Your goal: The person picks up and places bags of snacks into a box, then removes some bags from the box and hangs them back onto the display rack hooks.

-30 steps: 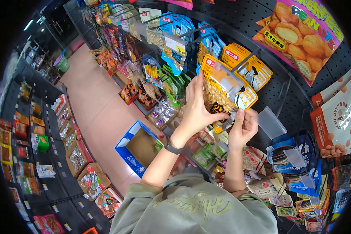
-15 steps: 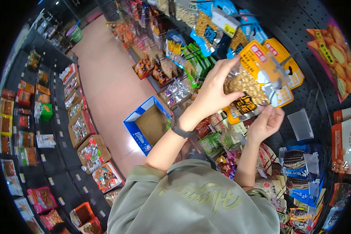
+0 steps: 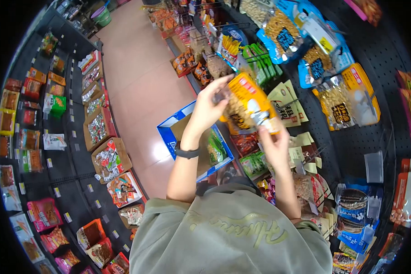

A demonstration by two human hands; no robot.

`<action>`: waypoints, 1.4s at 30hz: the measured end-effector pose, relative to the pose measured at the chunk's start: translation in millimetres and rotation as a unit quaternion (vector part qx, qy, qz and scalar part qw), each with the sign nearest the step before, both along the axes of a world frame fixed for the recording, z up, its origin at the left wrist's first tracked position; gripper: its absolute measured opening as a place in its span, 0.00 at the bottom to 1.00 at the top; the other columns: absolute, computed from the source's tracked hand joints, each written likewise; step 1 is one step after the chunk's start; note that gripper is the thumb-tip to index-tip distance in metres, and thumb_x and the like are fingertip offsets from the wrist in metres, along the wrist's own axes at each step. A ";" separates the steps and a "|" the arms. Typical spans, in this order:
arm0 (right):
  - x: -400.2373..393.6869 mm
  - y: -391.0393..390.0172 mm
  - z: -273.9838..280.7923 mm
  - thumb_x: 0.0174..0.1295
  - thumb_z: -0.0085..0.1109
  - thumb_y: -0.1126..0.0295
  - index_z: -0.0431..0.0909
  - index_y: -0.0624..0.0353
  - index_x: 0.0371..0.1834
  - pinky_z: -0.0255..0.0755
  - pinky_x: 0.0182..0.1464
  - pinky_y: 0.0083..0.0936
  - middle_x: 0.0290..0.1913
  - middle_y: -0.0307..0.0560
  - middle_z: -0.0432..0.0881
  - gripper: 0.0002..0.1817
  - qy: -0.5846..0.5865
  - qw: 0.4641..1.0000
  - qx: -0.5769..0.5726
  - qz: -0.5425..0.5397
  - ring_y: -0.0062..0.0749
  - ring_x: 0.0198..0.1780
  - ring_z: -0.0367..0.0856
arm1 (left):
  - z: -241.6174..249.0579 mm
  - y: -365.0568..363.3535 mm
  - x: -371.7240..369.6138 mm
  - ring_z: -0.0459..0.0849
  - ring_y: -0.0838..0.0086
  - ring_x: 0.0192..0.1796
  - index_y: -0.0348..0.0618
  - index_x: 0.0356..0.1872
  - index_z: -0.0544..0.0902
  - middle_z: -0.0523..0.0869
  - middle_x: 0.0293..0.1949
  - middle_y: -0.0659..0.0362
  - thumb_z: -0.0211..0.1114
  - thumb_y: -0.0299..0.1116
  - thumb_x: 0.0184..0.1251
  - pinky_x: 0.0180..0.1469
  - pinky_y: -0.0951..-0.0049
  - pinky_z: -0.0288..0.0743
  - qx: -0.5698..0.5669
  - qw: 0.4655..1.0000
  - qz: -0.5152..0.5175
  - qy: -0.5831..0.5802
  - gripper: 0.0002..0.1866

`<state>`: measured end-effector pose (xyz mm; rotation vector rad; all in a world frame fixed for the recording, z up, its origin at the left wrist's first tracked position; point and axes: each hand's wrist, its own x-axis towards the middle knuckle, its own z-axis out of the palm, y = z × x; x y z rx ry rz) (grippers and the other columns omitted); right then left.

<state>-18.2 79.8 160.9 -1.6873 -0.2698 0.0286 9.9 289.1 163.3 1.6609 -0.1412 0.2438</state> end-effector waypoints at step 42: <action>-32.2 126.4 -208.0 0.63 0.39 0.82 0.56 0.65 0.64 0.62 0.60 0.24 0.62 0.59 0.65 0.24 0.321 0.943 0.012 0.087 0.37 0.59 0.71 | -342.4 28.5 -22.7 0.73 0.70 0.55 0.33 0.57 0.69 0.76 0.53 0.51 0.48 0.45 0.70 0.59 0.72 0.62 -0.233 0.881 0.266 0.314 0.25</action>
